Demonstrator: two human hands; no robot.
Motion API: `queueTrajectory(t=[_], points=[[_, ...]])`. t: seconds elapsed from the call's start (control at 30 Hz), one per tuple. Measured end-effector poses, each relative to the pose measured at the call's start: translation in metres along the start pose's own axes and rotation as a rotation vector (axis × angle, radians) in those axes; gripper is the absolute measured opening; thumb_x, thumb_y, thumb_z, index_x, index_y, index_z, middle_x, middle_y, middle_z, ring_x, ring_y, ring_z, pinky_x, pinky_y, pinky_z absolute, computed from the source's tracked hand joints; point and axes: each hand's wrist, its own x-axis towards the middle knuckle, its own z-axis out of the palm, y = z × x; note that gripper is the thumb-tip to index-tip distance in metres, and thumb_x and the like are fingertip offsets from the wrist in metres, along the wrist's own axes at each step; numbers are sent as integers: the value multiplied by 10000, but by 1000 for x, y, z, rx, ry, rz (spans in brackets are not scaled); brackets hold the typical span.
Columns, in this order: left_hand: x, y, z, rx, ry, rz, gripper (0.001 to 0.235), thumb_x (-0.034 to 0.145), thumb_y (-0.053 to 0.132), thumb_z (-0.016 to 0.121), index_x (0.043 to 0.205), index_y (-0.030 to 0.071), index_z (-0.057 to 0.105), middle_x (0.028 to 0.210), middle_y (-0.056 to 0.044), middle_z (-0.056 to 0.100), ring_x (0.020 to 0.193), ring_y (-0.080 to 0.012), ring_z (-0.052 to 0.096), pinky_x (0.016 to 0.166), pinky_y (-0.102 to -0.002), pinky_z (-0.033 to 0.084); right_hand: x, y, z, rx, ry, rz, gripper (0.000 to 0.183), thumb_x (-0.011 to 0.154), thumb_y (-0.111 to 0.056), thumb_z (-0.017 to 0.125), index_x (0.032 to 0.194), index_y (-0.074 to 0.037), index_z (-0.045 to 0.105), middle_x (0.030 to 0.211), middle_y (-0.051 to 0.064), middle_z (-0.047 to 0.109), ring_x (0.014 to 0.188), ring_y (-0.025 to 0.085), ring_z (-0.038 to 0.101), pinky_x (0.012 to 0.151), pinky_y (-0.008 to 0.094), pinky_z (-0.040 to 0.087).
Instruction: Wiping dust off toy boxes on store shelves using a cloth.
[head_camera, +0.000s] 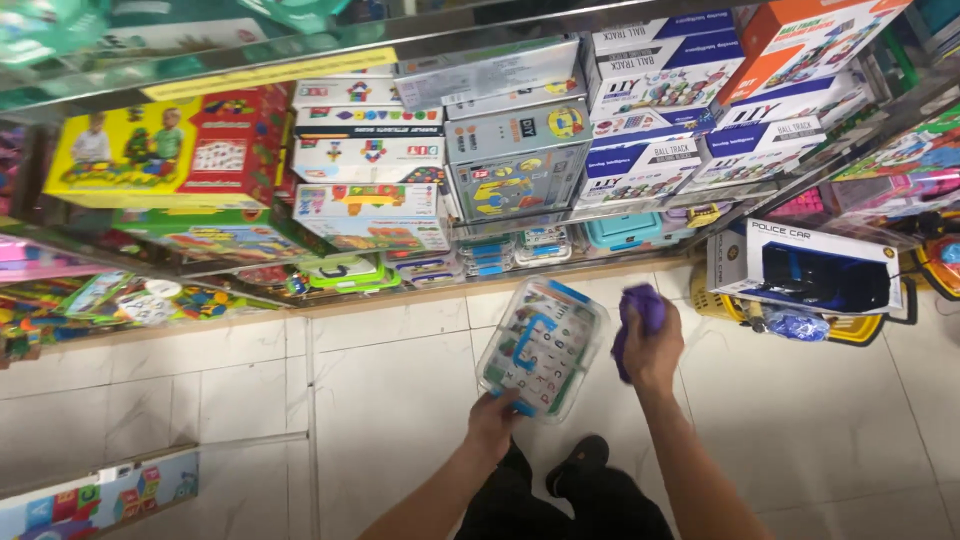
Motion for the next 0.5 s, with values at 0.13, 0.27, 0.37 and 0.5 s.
queueTrajectory(t=[0.13, 0.27, 0.37, 0.5], points=[[67, -46, 0, -243, 72, 5, 305, 918, 40, 693, 1215, 5, 638, 1171, -100, 689, 1014, -258, 668, 881, -403, 595, -47, 69, -15, -158, 54, 301, 496, 943, -381, 739, 1250, -6, 634, 1043, 265, 719, 960, 380, 701, 842, 479, 542], [162, -86, 10, -383, 164, -9, 334, 894, 2, 694, 1216, 64, 633, 1174, -76, 664, 1010, -258, 646, 854, -419, 589, -88, 159, -18, -193, -2, 424, 582, 894, -441, 738, 1242, 12, 627, 1016, 265, 731, 951, 396, 727, 828, 491, 558], [219, -98, 23, -456, 174, 32, 355, 873, 4, 685, 1217, 84, 650, 1168, -80, 684, 1023, -254, 660, 840, -391, 598, -110, 202, -24, -153, -43, 407, 550, 891, -472, 721, 1163, 5, 681, 1030, 253, 751, 971, 380, 748, 855, 488, 566], [288, -118, 19, -405, 192, 98, 329, 901, 24, 703, 1221, 41, 625, 1160, -93, 669, 1015, -271, 660, 817, -384, 587, -152, 307, -33, -344, -131, 621, 703, 818, -474, 773, 1314, 5, 635, 1027, 310, 732, 1030, 413, 721, 856, 493, 570]])
